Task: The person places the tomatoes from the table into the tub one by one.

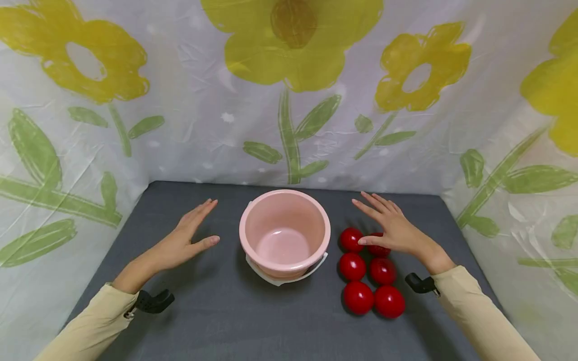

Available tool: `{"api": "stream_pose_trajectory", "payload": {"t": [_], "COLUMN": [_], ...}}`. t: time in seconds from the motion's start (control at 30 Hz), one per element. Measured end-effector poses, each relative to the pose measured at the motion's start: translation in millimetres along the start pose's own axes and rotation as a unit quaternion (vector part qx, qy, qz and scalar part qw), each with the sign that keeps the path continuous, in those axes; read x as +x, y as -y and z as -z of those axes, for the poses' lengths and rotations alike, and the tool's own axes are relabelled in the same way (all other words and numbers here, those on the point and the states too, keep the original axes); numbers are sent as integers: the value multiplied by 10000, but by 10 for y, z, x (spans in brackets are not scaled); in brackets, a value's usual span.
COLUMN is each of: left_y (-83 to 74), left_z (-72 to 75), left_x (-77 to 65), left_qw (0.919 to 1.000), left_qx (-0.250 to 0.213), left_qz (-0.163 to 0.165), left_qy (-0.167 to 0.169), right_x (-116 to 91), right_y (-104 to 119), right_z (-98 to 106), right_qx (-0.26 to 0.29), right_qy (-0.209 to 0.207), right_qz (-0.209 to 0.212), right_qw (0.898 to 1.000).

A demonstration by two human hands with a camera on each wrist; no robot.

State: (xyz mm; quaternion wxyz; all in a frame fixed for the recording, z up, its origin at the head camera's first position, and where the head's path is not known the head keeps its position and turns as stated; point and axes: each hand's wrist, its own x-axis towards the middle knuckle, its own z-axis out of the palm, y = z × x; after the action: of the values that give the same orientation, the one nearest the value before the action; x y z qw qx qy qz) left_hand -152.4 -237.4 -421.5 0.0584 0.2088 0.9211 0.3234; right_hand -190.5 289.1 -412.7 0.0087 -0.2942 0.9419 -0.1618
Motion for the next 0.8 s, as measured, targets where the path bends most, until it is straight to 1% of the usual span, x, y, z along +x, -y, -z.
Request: {"api": "stream_pose_trajectory", "payload": {"t": [0.03, 0.07, 0.13, 0.2, 0.27, 0.33, 0.4, 0.47, 0.57, 0.67, 0.8], "left_y": [-38, -84, -172, -265, -344, -411, -465, -514, -574, -615, -646], "left_z": [8, 14, 13, -3, -38, -84, -131, -174, -230, -277, -319], "left_x": [-11, -20, -35, -47, -55, -56, -48, -35, -7, 20, 44], "left_qw": [9990, 9960, 9853, 9699, 9531, 9380, 9256, 9151, 9030, 8947, 8900], "left_qx": [-430, -875, -1683, -2399, -2975, -3391, -3682, -3908, -4154, -4307, -4384], "left_qz": [1, 28, 112, 238, 437, 649, 816, 940, 1044, 1120, 1176], "left_qy": [-78, -152, -283, -336, -335, -304, -307, -321, -344, -366, -425], "right_x": [19, 38, 79, 125, 172, 216, 252, 280, 304, 305, 295], "right_y": [3, 4, 4, -6, -35, -73, -122, -171, -248, -303, -339], "right_z": [14, 24, 34, 16, -29, -93, -165, -232, -317, -374, -419], "right_qx": [139, 279, 600, 924, 1108, 1277, 1343, 1464, 1625, 1766, 1875], "right_qy": [-23, -22, 24, 147, 270, 350, 401, 466, 616, 762, 883], "right_qz": [32, 36, -17, -127, -183, -213, -207, -226, -227, -225, -289], "right_qw": [9999, 9996, 9982, 9955, 9933, 9910, 9899, 9879, 9845, 9811, 9779]}}
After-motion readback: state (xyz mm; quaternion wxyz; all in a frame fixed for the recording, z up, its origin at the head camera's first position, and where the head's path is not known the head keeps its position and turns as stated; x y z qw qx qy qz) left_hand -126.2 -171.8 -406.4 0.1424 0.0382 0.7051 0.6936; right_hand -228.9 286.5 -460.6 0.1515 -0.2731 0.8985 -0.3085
